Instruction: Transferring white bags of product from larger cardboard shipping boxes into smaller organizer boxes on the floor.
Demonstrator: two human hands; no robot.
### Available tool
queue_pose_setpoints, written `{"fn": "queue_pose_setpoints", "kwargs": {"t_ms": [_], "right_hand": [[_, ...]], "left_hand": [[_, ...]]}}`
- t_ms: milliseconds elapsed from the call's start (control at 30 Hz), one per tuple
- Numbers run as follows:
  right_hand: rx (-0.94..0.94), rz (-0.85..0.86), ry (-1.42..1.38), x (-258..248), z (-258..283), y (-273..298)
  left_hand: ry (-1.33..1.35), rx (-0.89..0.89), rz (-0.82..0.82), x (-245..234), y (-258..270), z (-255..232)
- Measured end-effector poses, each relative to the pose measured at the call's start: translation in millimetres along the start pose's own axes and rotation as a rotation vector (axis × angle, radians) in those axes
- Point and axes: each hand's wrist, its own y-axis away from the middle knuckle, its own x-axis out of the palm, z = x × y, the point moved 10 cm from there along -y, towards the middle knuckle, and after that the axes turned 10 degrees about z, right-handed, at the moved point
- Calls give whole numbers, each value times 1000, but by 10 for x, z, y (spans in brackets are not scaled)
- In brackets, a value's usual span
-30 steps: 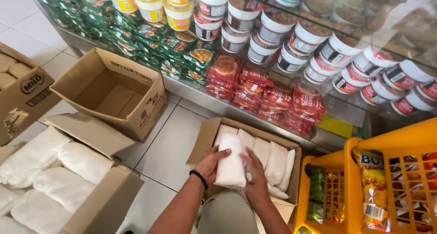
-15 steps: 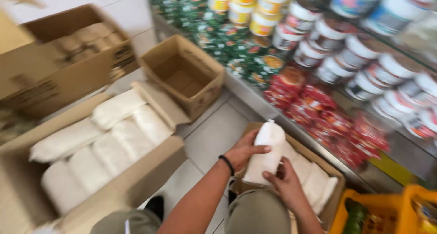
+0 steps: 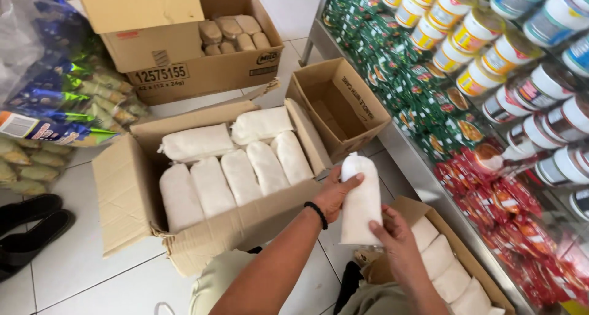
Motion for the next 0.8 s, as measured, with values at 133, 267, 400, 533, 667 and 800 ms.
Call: {"fn": "queue_pose_setpoints", "kwargs": {"t_ms": [133, 267, 400, 533, 667, 800], "right_hand": [[65, 114, 15, 633, -56, -240], [128, 211, 22, 1204, -171, -422], [100, 320, -108, 1683, -416, -738], [155, 351, -4, 2286, -343, -779], [138, 350, -47, 2415, -645, -968], [97, 272, -12, 2233, -816, -1171]], "left_hand": [[-7, 60, -178, -643, 48, -241], [-77, 117, -406, -1139, 214, -613], [-359, 164, -448, -1451, 388, -1175], [-639, 212, -608, -2034, 696, -1512], [-644, 189, -700, -2591, 766, -1508], [-604, -1, -768, -2643, 854, -1452]]}}
